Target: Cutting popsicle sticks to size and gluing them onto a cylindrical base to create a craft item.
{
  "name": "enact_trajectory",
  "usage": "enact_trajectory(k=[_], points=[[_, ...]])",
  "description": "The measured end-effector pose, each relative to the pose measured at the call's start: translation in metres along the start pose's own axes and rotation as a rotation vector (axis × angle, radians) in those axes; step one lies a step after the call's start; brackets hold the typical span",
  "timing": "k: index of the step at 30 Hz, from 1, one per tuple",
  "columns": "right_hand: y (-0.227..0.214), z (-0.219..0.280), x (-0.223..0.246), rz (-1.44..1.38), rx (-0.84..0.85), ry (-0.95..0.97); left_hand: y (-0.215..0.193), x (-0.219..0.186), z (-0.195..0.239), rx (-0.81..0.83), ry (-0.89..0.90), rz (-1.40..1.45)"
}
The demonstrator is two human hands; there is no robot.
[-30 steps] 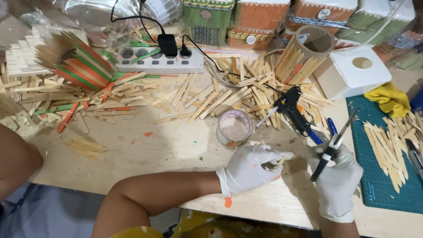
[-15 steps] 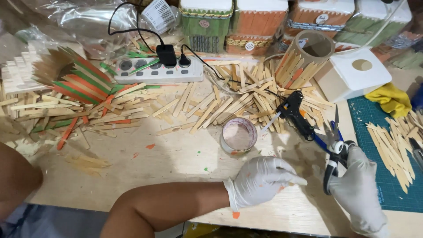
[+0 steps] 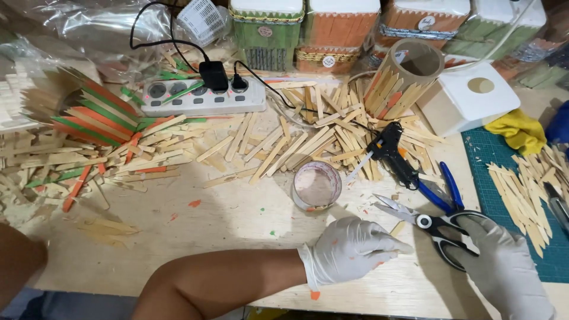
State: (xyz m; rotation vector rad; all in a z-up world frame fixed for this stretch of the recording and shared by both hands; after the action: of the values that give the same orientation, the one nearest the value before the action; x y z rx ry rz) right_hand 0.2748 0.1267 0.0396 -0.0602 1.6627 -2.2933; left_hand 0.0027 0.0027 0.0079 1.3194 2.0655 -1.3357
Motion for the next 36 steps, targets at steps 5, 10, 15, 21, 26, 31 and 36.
enact_trajectory(k=[5, 10, 15, 21, 26, 31, 36], points=[[0.011, 0.005, 0.003, 0.055, -0.261, -0.004, 0.006, 0.007, 0.001, -0.038, 0.022, 0.022], [-0.013, 0.037, 0.053, -0.753, -0.327, -0.647, -0.006, 0.001, -0.003, -0.075, 0.196, -0.095], [-0.004, 0.047, 0.063, -1.343, 0.043, -0.648, 0.002, -0.006, 0.007, -0.015, 0.156, -0.188], [0.027, 0.049, 0.067, -1.615, 0.095, -0.500, -0.002, -0.001, 0.003, 0.018, 0.243, -0.158], [0.041, 0.051, 0.071, -1.448, -0.145, -0.578, -0.016, -0.014, -0.010, 0.032, 0.238, -0.041], [0.039, 0.056, 0.067, -0.847, -0.774, -0.636, -0.061, -0.055, -0.032, -0.095, -0.057, 0.274], [0.059, 0.069, 0.055, -0.520, -0.968, -0.441, -0.129, 0.002, -0.076, -0.509, 0.088, -0.122]])
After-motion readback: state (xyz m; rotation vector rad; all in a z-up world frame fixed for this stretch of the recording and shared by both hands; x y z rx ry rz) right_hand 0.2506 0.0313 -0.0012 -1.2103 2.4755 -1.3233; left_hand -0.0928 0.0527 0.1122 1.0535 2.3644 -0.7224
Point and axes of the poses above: each hand's wrist, its own z-axis away from the middle knuckle, its own y-axis out of the palm, x = y × z, the point moved 1 cm from there along -z, towards the middle knuckle, and after that the axes turned 3 degrees about x, right-handed, at the moved point
